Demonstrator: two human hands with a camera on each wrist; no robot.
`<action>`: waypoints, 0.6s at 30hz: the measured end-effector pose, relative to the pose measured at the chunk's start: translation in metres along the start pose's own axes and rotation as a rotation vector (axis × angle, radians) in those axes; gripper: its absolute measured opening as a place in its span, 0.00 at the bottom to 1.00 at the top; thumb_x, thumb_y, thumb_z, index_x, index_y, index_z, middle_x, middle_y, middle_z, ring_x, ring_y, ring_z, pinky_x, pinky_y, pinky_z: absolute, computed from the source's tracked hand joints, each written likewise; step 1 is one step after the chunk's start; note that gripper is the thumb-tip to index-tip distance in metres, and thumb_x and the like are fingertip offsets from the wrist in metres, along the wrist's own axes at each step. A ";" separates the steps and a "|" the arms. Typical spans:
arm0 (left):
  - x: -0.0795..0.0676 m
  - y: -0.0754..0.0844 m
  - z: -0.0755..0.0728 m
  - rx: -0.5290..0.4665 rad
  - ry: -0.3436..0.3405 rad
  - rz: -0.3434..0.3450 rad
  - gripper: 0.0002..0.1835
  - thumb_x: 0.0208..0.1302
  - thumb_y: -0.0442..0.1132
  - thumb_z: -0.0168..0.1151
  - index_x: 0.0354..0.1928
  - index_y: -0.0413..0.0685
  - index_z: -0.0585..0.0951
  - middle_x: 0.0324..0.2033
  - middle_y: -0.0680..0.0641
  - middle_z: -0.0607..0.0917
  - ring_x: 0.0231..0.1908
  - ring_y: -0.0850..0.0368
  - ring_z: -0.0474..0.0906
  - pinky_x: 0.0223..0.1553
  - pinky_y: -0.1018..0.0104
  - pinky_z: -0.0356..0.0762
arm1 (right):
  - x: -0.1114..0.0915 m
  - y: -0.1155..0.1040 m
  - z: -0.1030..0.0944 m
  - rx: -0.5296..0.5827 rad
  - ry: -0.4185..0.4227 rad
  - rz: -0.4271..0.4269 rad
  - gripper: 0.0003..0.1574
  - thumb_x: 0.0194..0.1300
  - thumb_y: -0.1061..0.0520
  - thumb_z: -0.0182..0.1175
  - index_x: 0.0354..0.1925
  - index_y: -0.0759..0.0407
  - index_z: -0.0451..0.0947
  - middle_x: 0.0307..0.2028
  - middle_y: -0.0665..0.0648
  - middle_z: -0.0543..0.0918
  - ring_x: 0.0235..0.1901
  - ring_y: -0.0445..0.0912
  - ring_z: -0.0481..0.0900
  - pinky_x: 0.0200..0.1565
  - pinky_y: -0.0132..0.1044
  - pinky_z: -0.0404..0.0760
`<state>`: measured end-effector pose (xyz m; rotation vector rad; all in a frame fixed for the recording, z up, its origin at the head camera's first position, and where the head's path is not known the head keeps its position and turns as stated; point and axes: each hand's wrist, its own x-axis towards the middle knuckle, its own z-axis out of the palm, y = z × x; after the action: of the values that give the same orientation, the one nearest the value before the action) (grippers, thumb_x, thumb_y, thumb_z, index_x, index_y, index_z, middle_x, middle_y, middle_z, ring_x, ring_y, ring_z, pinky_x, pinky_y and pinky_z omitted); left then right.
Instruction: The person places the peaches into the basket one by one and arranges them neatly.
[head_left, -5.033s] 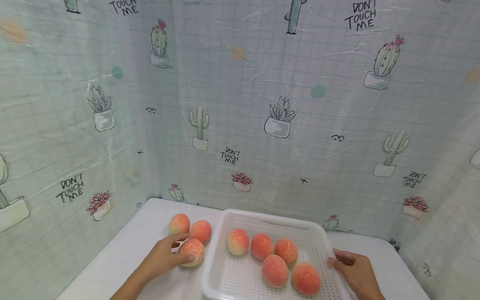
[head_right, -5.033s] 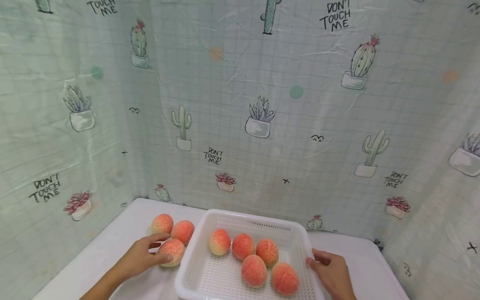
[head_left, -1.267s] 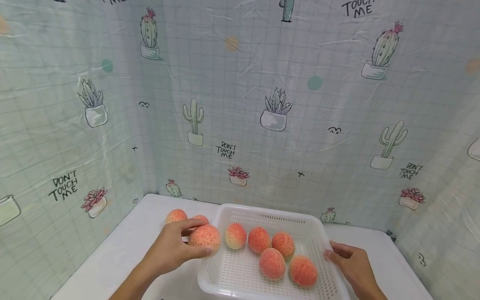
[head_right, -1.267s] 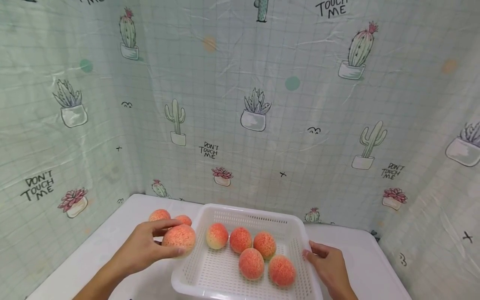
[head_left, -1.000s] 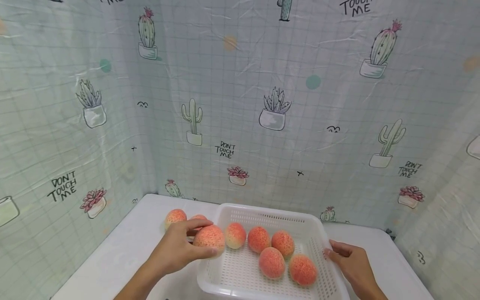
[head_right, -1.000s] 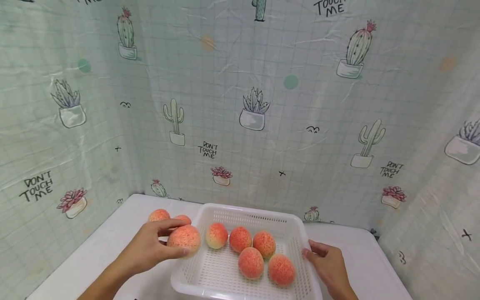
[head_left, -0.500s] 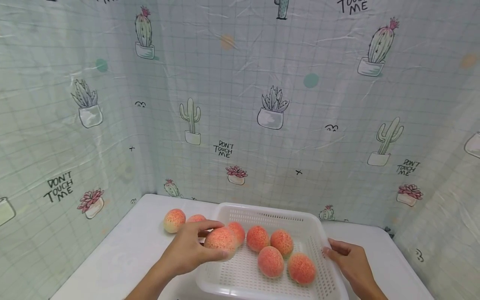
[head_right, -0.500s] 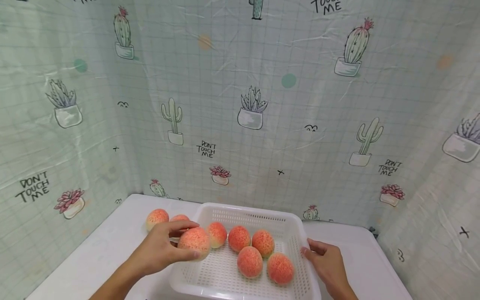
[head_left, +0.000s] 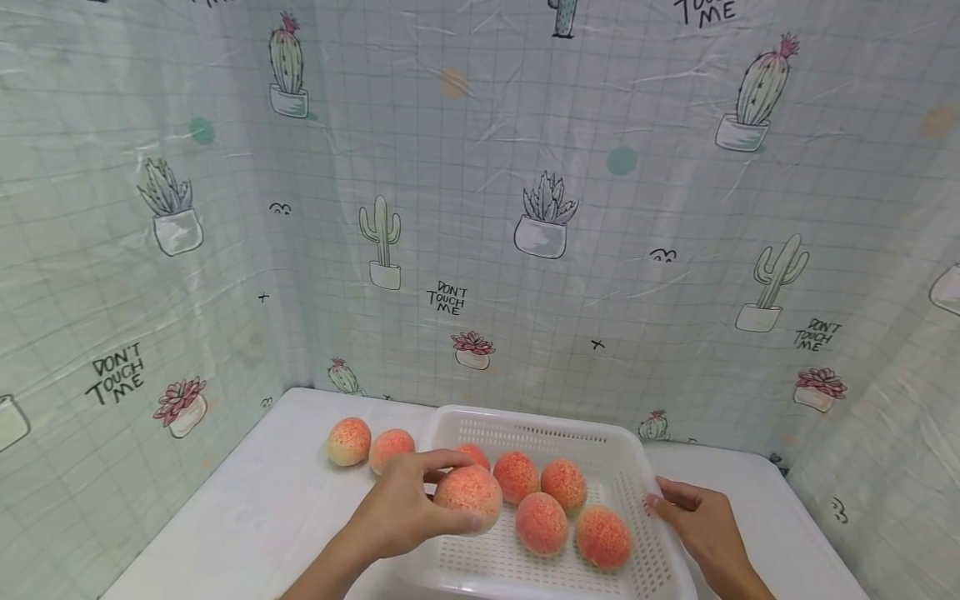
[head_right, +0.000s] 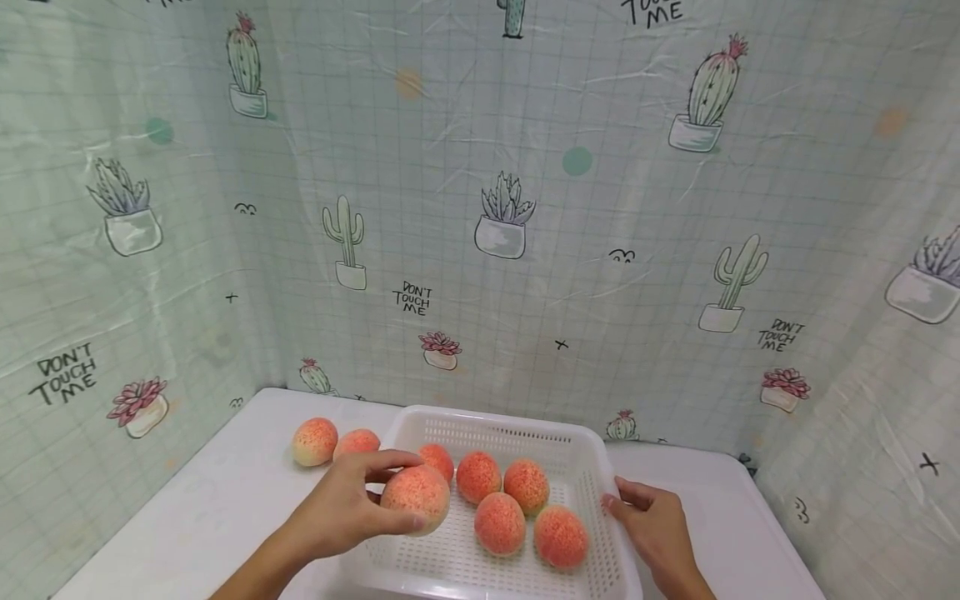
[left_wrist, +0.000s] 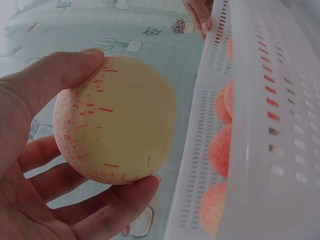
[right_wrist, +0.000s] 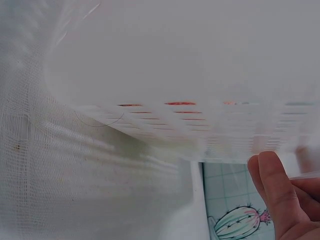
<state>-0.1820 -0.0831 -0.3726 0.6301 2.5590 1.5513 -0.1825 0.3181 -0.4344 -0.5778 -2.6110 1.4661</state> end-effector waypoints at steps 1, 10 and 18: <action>0.000 0.000 0.001 -0.001 -0.004 0.004 0.29 0.45 0.52 0.85 0.53 0.66 0.86 0.55 0.52 0.87 0.52 0.51 0.85 0.40 0.63 0.84 | 0.000 0.000 0.000 0.000 0.001 0.001 0.35 0.69 0.56 0.69 0.67 0.73 0.73 0.63 0.75 0.79 0.47 0.51 0.89 0.45 0.43 0.90; 0.003 0.001 0.013 -0.025 -0.046 0.033 0.31 0.45 0.50 0.85 0.55 0.60 0.86 0.50 0.52 0.88 0.49 0.53 0.85 0.38 0.64 0.84 | -0.002 -0.002 -0.001 -0.006 0.001 -0.001 0.35 0.69 0.56 0.69 0.67 0.72 0.73 0.62 0.75 0.79 0.49 0.53 0.89 0.45 0.43 0.90; 0.008 0.002 0.024 -0.003 -0.049 0.053 0.31 0.44 0.53 0.85 0.53 0.59 0.87 0.50 0.55 0.89 0.51 0.53 0.85 0.44 0.65 0.84 | -0.002 -0.001 -0.001 -0.004 0.001 -0.010 0.35 0.68 0.55 0.70 0.67 0.72 0.73 0.62 0.74 0.80 0.49 0.51 0.89 0.43 0.40 0.90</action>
<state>-0.1820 -0.0596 -0.3814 0.7317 2.5239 1.5351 -0.1805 0.3177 -0.4327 -0.5651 -2.6130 1.4575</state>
